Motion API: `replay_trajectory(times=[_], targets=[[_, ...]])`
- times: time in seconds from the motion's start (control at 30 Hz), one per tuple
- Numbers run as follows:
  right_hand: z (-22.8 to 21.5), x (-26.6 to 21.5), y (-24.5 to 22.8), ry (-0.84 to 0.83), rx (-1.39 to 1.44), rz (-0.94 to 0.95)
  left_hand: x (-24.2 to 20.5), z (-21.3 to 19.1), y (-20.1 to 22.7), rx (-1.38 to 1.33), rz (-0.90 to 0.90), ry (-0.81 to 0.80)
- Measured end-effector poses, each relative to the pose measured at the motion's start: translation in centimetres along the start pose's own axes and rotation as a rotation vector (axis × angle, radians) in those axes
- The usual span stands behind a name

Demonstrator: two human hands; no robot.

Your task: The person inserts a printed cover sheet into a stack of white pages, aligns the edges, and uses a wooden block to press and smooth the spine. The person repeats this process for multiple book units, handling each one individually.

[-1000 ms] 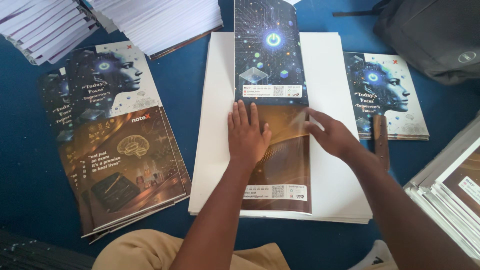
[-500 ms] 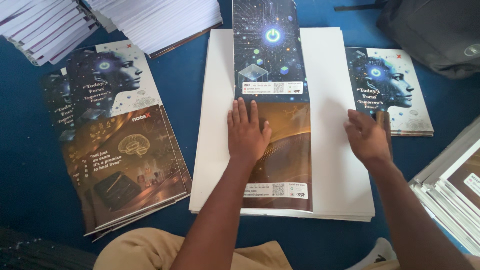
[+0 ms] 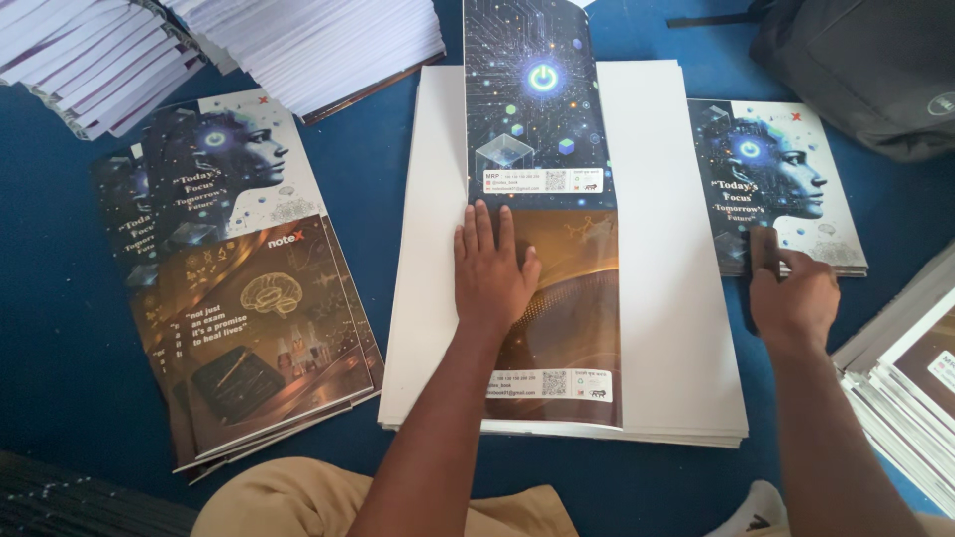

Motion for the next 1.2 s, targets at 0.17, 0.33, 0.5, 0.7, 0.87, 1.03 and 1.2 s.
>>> replay_trajectory(times=[0.17, 0.33, 0.5, 0.7, 0.87, 1.03, 1.2], targets=[[2.7, 0.3, 3.7, -0.033, -0.195, 0.042, -0.1, -0.1, 0.0, -0.017, 0.002, 0.012], [3.6, 0.3, 5.0, -0.110, -0.174, 0.149, 0.0, 0.3, -0.2, -0.008, -0.012, -0.009], [1.9, 0.0, 2.0, -0.075, 0.018, 0.145, 0.1, 0.5, -0.2, -0.010, -0.021, -0.035], [0.1, -0.1, -8.3, -0.075, 0.215, -0.160, 0.1, 0.3, -0.2, -0.019, -0.018, -0.022], [0.7, -1.1, -16.0, -0.199, 0.378, -0.374, 0.0, 0.0, -0.1, -0.013, -0.011, -0.002], [2.8, -2.5, -19.1, -0.368, 0.277, -0.314, 0.1, 0.2, -0.1, -0.006, -0.023, -0.022], [3.5, -3.2, -20.6, -0.374, 0.160, -0.339, 0.2, 0.4, -0.2, -0.002, -0.027, -0.046]])
Point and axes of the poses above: each hand's wrist, its own x-axis towards the middle knuckle, its own z-axis out of the palm, y = z × x, the point moved 10 cm from there along x, towards the middle knuckle, and after that the axes turned 7 degrees about y, right-handed, at the moved point
